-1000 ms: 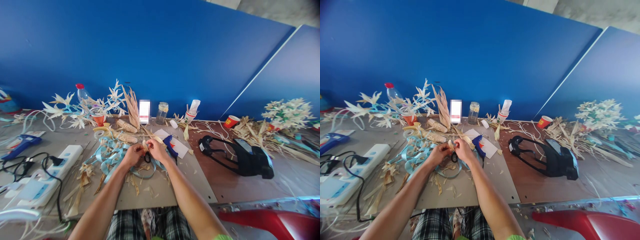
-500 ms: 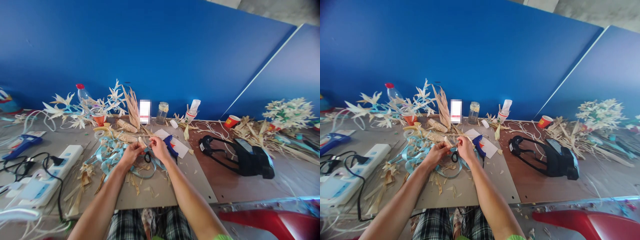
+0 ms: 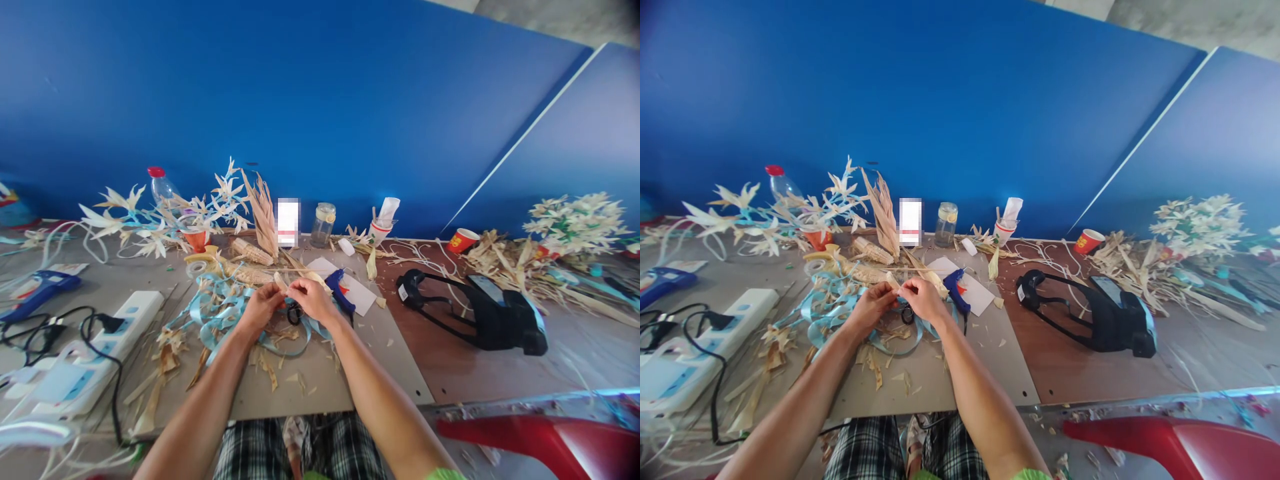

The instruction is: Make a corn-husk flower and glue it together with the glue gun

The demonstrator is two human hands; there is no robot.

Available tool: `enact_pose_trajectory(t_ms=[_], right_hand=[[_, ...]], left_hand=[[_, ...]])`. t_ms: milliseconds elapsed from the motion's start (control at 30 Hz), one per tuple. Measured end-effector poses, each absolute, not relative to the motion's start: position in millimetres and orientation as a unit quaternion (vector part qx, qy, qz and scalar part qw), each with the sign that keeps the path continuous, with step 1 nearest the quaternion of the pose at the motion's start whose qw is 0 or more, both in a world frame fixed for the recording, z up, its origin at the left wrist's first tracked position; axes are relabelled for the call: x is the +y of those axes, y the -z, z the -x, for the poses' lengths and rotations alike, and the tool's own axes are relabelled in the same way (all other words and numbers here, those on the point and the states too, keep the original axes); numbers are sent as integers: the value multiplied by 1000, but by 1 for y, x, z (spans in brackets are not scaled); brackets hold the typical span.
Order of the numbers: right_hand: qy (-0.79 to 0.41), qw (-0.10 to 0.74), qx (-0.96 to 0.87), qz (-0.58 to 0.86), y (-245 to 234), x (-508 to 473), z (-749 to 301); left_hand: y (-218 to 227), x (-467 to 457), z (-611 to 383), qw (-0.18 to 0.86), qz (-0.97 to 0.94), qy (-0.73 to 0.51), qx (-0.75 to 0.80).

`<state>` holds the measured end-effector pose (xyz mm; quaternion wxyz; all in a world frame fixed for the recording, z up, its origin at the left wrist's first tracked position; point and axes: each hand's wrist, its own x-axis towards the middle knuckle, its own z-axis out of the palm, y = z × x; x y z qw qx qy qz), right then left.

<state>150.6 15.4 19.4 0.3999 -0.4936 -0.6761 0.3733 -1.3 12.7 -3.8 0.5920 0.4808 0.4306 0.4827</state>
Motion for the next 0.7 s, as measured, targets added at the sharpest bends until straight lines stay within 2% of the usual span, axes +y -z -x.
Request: enact_pose_trajectory(t_ms=[300, 700], right_hand=[[-363, 366, -683, 517, -18, 16, -151], [-372, 350, -681, 525, -19, 14, -152]], left_hand=[[-3, 8, -1, 600, -520, -441, 418], [-1, 9, 1, 559, -583, -401, 432]])
